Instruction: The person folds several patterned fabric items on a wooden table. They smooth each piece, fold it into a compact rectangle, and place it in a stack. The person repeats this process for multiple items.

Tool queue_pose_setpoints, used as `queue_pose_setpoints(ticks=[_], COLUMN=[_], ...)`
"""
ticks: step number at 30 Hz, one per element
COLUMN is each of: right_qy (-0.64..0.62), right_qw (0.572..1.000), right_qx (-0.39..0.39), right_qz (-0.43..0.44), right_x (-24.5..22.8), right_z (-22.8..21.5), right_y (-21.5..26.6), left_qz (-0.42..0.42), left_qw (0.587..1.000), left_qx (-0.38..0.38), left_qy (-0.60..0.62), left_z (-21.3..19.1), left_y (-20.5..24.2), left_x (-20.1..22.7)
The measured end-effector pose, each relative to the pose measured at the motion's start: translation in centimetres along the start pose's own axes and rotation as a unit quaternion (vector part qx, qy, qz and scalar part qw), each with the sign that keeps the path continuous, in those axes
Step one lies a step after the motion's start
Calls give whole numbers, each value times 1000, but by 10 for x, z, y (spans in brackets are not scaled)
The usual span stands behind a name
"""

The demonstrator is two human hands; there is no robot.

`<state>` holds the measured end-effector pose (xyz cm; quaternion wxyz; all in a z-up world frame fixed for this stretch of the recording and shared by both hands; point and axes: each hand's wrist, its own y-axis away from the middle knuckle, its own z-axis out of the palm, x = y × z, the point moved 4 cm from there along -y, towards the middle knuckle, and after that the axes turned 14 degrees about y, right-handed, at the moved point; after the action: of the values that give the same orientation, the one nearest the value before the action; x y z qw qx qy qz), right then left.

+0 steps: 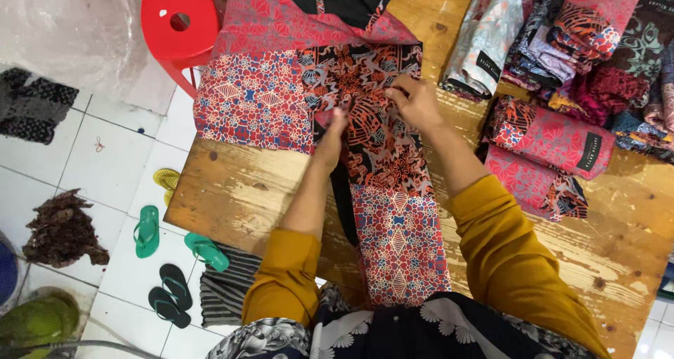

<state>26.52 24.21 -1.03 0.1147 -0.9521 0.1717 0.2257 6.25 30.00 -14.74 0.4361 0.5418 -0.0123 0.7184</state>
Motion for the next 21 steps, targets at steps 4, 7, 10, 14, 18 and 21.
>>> queue_pose_setpoints(ticks=[4,7,10,14,18,21], right_qy=[-246,-145,-259,-312,-556,-590], right_qw=[936,966,945,930,818,793], right_qx=[-134,-163,-190,-164,8,17], right_qz=[213,137,65,100,145,152], right_x=[17,28,39,67,94,90], right_z=[-4,-24,-29,-19,-21,-19], right_y=[10,12,16,21,32,36], left_qz=[158,287,209,384,422,397], left_qw=[987,903,896,733,574,572], left_qx=[-26,52,-26,-22,-55,-82], left_qy=[26,-317,-392,-561,-700,-714], left_z=[6,21,36,53,55,44], left_y=[1,6,6,18,25,24], left_x=[15,32,37,61,47,28])
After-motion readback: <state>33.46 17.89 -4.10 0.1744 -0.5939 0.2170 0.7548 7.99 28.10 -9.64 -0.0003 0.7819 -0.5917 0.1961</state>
